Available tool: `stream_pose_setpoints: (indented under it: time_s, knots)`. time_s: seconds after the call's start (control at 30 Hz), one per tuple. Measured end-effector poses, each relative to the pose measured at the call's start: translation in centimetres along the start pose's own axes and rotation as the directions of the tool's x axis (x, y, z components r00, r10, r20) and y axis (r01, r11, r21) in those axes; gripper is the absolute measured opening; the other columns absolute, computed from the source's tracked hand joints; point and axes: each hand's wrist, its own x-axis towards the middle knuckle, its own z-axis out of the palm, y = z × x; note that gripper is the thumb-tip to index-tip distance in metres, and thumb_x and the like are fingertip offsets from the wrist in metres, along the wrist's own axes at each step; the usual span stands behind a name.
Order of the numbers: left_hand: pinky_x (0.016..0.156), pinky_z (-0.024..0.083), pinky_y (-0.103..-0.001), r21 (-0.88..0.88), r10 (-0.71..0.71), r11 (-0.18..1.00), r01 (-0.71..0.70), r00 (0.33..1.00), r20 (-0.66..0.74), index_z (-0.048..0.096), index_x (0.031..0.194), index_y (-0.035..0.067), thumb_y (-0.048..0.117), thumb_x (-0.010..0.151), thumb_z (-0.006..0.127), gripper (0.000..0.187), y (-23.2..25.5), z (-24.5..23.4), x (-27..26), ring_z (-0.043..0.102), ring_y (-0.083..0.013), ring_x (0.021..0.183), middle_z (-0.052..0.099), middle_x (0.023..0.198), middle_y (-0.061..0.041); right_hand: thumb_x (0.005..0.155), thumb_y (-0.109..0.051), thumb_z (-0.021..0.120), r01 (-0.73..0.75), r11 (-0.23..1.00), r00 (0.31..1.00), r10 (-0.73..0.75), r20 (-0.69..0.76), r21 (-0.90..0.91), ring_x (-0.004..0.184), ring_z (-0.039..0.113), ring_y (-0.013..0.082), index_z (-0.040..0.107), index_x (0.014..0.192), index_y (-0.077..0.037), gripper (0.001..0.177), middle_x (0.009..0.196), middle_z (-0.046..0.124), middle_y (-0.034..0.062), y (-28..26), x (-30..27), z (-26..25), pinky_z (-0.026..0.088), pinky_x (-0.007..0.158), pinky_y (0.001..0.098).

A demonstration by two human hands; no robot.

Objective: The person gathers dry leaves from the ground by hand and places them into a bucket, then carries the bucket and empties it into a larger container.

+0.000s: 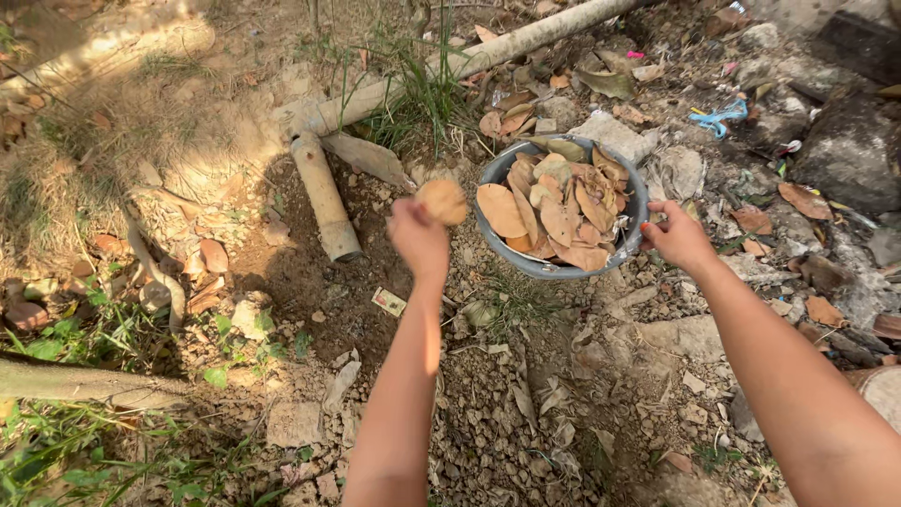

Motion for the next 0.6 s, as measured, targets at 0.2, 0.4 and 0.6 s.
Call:
stream_pose_setpoints:
  time_s: [0.2,0.4,0.6]
  knots:
    - [0.069,0.055,-0.041,-0.28,-0.105,0.946,0.164,0.971,0.214,0.067,0.092,0.006,0.016,0.088,0.07,0.011,6.7,7.2,-3.4,0.071,-0.029,0.072,0.073,0.078,-0.011,0.098,-0.016,0.066,-0.038,0.996,0.998,0.035,0.043,0.08,0.085,0.077,0.0216,0.05,0.144,-0.009,0.049,0.104,0.078,0.0155,0.8,0.8,0.3,0.056,0.077,0.0335]
    - [0.073,0.056,-0.038,-0.334,-0.046,0.929,0.159,0.945,0.323,0.073,0.099,0.008,0.02,0.086,0.074,0.018,7.9,10.4,-6.0,0.075,-0.0266,0.08,0.077,0.086,-0.011,0.1,-0.014,0.065,-0.036,0.998,0.996,0.033,0.078,0.041,0.088,0.078,0.022,0.045,0.146,-0.01,0.051,0.109,0.077,0.0149,-1.2,-0.9,-0.2,0.055,0.085,0.0377]
    - [0.073,0.058,-0.041,-0.205,-0.067,0.974,0.097,0.986,0.151,0.071,0.102,0.006,0.021,0.09,0.072,0.02,2.7,6.2,-3.0,0.074,-0.0298,0.082,0.074,0.09,-0.011,0.101,-0.016,0.061,-0.128,0.991,0.986,0.125,0.114,0.025,0.095,0.076,0.0208,0.048,0.147,-0.014,0.048,0.114,0.076,0.0136,-2.1,-1.4,-0.7,0.056,0.084,0.038]
